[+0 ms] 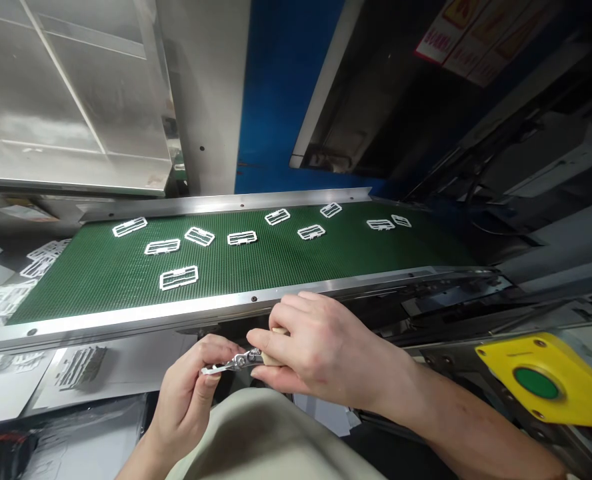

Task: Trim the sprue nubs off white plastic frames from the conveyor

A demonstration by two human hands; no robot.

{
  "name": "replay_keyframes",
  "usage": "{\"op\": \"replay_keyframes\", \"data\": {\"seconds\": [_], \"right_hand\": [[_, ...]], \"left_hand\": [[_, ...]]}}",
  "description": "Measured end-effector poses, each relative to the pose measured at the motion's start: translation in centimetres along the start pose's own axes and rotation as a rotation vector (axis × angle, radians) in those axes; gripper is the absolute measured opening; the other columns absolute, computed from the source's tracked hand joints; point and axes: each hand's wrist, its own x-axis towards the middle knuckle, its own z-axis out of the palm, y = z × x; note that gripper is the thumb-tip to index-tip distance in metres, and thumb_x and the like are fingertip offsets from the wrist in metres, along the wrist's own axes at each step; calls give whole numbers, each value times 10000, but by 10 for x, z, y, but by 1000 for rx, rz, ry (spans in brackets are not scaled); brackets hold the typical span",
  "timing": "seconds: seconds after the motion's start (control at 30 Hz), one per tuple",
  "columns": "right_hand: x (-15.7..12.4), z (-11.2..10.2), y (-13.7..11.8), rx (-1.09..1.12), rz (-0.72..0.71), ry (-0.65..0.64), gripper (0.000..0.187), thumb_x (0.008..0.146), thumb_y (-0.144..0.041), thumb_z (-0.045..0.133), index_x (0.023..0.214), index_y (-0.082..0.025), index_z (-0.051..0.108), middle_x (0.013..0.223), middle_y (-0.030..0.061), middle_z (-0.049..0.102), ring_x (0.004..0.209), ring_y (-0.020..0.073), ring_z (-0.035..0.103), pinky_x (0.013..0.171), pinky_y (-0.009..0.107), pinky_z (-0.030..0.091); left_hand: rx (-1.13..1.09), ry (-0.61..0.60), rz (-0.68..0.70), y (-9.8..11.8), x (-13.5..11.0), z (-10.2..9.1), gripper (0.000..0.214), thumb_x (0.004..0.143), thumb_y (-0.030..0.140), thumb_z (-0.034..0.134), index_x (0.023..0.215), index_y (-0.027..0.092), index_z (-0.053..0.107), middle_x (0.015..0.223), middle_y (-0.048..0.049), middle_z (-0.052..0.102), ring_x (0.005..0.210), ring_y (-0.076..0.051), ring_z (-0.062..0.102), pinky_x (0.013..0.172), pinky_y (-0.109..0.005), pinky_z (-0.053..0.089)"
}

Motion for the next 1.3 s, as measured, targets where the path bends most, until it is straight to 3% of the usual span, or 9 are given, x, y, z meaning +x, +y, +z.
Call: {"op": "replay_keyframes", "data": {"seconds": [0.2, 0.33, 0.43, 0.57, 1.0, 1.1, 1.2, 1.3], "right_hand": [[2, 3, 1, -34, -14, 13, 366, 1100, -483, 786, 882, -204, 688, 808, -10, 594, 733, 181, 517, 656, 364, 409], [1, 10, 4, -15, -18, 53, 381, 1156, -481, 694, 902, -198, 726, 778, -1, 613, 682, 180, 527, 613, 370, 406], [1, 16, 8, 80, 12, 133, 420, 1213, -489, 591, 1031, -174, 801, 786, 14, 667, 692, 182, 595, 632, 361, 449], [0, 21, 12, 175, 71, 204, 386, 1212, -478, 610, 1201, -158, 827, 831, 27, 723, 717, 177, 635, 656, 340, 487], [7, 22, 10, 168, 67, 189, 447, 1188, -551, 629, 1246, -154, 826, 952, 58, 744, 859, 216, 668, 747, 389, 448], [12, 35, 8, 383, 118, 211, 364, 1141, -517, 738, 1224, -171, 814, 962, 40, 738, 841, 190, 655, 763, 348, 491], [23, 52, 0, 746, 277, 210, 354, 1022, -526, 894, 1132, -209, 783, 991, 12, 723, 815, 159, 642, 730, 294, 510], [40, 69, -12, 984, 303, 213, 320, 1006, -497, 905, 1069, -221, 756, 1030, 25, 740, 883, 178, 674, 783, 305, 545]], "left_hand": [[-23, -2, -9, -1, 0, 0, 381, 1213, 505, 468, 1209, 288, 781, 1088, -54, 820, 1025, -211, 773, 935, -285, 604], [-98, 33, -44, -5, -2, 2, 386, 1197, 527, 505, 1188, 280, 801, 1086, -69, 818, 1034, -234, 762, 929, -308, 603], [-147, 88, -56, -8, -3, 5, 386, 1202, 522, 488, 1216, 294, 799, 1086, -62, 809, 1074, -235, 736, 959, -310, 595], [-181, 122, -56, -9, -1, 5, 431, 1200, 551, 469, 1227, 287, 809, 1056, -67, 810, 1038, -237, 724, 937, -318, 602], [-236, 143, -68, -12, -6, 1, 369, 1194, 495, 517, 1220, 275, 812, 1078, -74, 814, 1067, -254, 732, 982, -342, 585], [-247, 157, -84, -11, -8, 0, 376, 1183, 509, 543, 1208, 265, 828, 1063, -84, 821, 1039, -260, 737, 954, -347, 594], [-273, 183, -114, -8, -13, -2, 397, 1177, 533, 544, 1210, 263, 834, 1097, -94, 825, 1023, -258, 741, 916, -343, 606], [-317, 231, -157, -6, -21, -6, 416, 1192, 517, 500, 1192, 251, 820, 1080, -96, 802, 960, -250, 727, 880, -351, 603]]}}
